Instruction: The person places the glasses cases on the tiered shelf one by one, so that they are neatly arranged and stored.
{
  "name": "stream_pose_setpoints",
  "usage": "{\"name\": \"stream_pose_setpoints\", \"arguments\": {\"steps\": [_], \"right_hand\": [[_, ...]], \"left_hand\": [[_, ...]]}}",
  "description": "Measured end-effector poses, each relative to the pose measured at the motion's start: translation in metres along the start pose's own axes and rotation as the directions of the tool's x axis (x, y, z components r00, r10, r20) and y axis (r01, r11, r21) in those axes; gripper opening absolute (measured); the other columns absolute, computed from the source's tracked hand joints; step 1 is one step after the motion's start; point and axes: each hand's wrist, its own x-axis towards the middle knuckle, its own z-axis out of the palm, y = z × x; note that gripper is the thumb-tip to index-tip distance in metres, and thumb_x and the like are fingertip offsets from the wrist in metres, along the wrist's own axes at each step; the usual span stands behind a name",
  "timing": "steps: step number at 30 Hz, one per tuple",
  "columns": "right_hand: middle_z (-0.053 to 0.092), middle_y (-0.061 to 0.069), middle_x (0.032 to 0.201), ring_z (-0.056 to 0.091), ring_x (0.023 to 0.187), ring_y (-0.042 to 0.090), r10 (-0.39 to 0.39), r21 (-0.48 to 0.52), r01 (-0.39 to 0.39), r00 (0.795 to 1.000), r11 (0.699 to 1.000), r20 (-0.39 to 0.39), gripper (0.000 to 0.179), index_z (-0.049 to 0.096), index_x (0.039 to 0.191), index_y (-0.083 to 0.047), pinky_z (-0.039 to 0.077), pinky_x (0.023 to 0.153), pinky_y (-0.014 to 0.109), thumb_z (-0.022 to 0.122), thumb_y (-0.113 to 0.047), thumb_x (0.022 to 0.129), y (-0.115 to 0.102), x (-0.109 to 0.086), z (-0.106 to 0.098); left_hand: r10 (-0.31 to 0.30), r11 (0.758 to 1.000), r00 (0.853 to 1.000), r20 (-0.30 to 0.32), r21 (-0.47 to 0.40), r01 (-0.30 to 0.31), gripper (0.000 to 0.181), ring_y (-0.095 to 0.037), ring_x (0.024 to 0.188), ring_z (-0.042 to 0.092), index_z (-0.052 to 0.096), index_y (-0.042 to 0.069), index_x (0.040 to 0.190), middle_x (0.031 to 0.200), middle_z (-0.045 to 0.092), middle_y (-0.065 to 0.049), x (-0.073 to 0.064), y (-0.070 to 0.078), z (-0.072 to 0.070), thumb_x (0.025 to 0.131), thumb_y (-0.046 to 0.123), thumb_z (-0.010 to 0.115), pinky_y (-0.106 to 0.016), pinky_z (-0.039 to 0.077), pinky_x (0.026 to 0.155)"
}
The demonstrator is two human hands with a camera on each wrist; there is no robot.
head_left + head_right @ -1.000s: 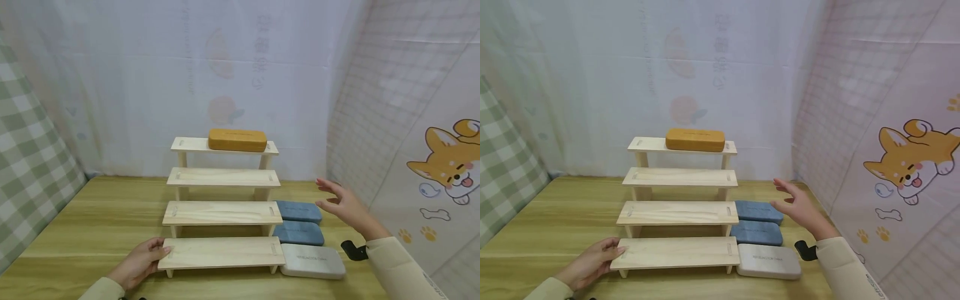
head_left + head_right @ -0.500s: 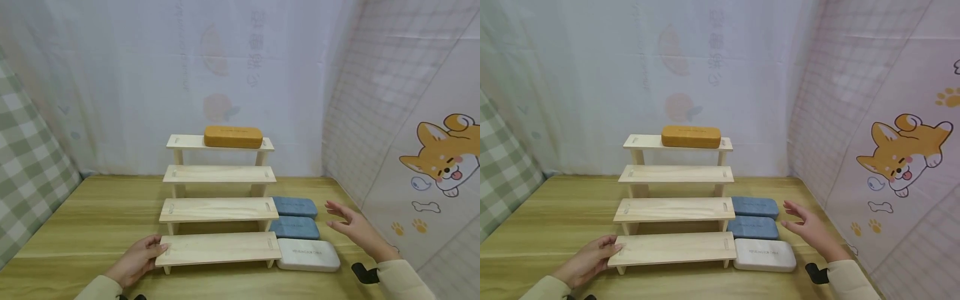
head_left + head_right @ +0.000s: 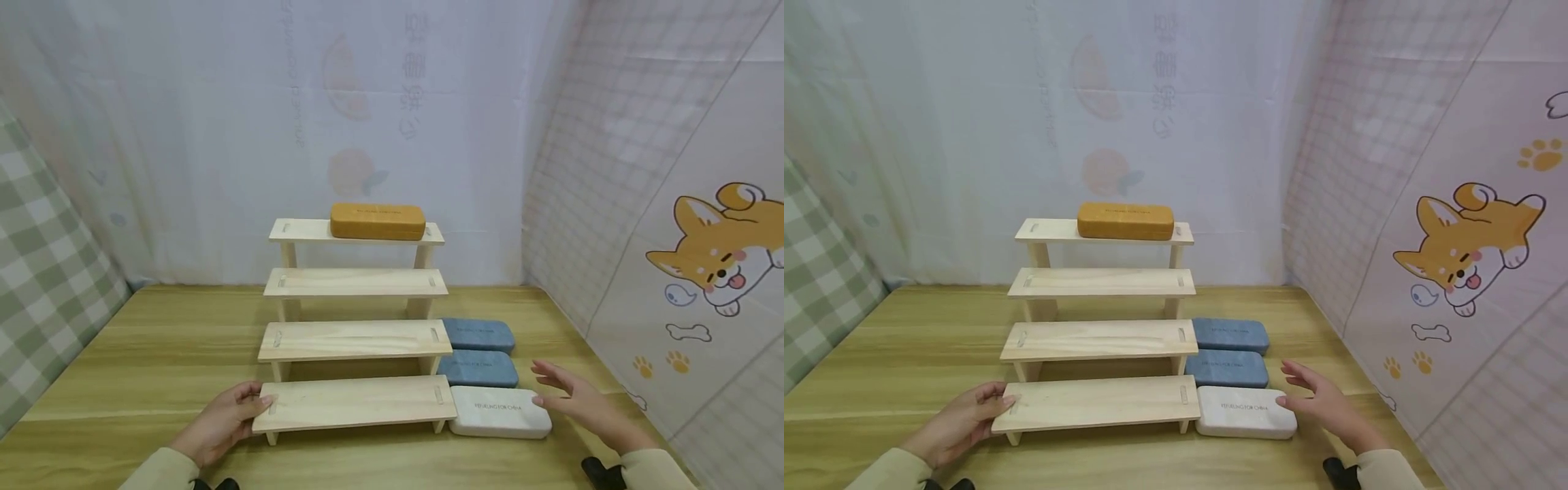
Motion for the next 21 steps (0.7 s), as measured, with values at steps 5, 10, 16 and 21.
{"name": "stream_pose_setpoints", "arguments": {"steps": [5, 10, 16, 21], "right_hand": [[0.034, 0.032, 0.145, 0.035, 0.129, 0.053, 0.010, 0.025, -0.012, 0.996, 1.000, 0.087, 0.078, 0.026, 0.148, 0.008, 0.046, 0.091, 0.054, 0.069, -0.022, 0.090, 0.009, -0.003, 0.003], [0.032, 0.034, 0.145, 0.043, 0.130, 0.036, 0.013, 0.037, -0.018, 0.989, 0.999, 0.149, 0.082, 0.026, 0.147, 0.010, 0.046, 0.091, 0.040, 0.071, -0.022, 0.087, 0.015, -0.005, 0.003], [0.039, 0.029, 0.144, 0.045, 0.116, 0.005, 0.015, 0.001, -0.015, 0.988, 1.000, 0.155, 0.083, 0.030, 0.146, 0.008, 0.042, 0.087, 0.024, 0.075, -0.023, 0.084, 0.018, -0.008, 0.003], [0.047, 0.026, 0.136, 0.046, 0.116, 0.017, 0.021, -0.055, -0.013, 0.986, 0.998, 0.163, 0.085, 0.032, 0.146, 0.007, 0.041, 0.085, 0.022, 0.077, -0.024, 0.081, 0.022, -0.006, 0.007]], "left_hand": [[0.005, 1.000, 1.000, 0.012, -0.008, -0.005, 0.067, -0.016, 0.098, 0.060, 0.012, -0.023, 0.138, 0.122, 0.051, -0.023, 0.000, -0.001, 0.000, 0.100, 0.015, 0.053, -0.036, 0.054, 0.084], [-0.004, 1.000, 1.000, 0.011, -0.004, 0.004, 0.070, -0.016, 0.099, 0.060, 0.011, -0.022, 0.139, 0.127, 0.047, -0.029, 0.000, -0.001, 0.000, 0.100, 0.017, 0.054, -0.037, 0.054, 0.085], [-0.001, 1.000, 1.000, 0.019, -0.005, 0.002, 0.071, -0.018, 0.100, 0.061, 0.012, -0.022, 0.139, 0.127, 0.048, -0.028, -0.001, 0.000, 0.000, 0.100, 0.018, 0.055, -0.037, 0.054, 0.086], [-0.002, 1.000, 1.000, 0.020, -0.003, 0.002, 0.074, -0.018, 0.100, 0.061, 0.012, -0.021, 0.140, 0.128, 0.047, -0.030, -0.002, 0.000, 0.000, 0.099, 0.021, 0.057, -0.037, 0.054, 0.086]]}}
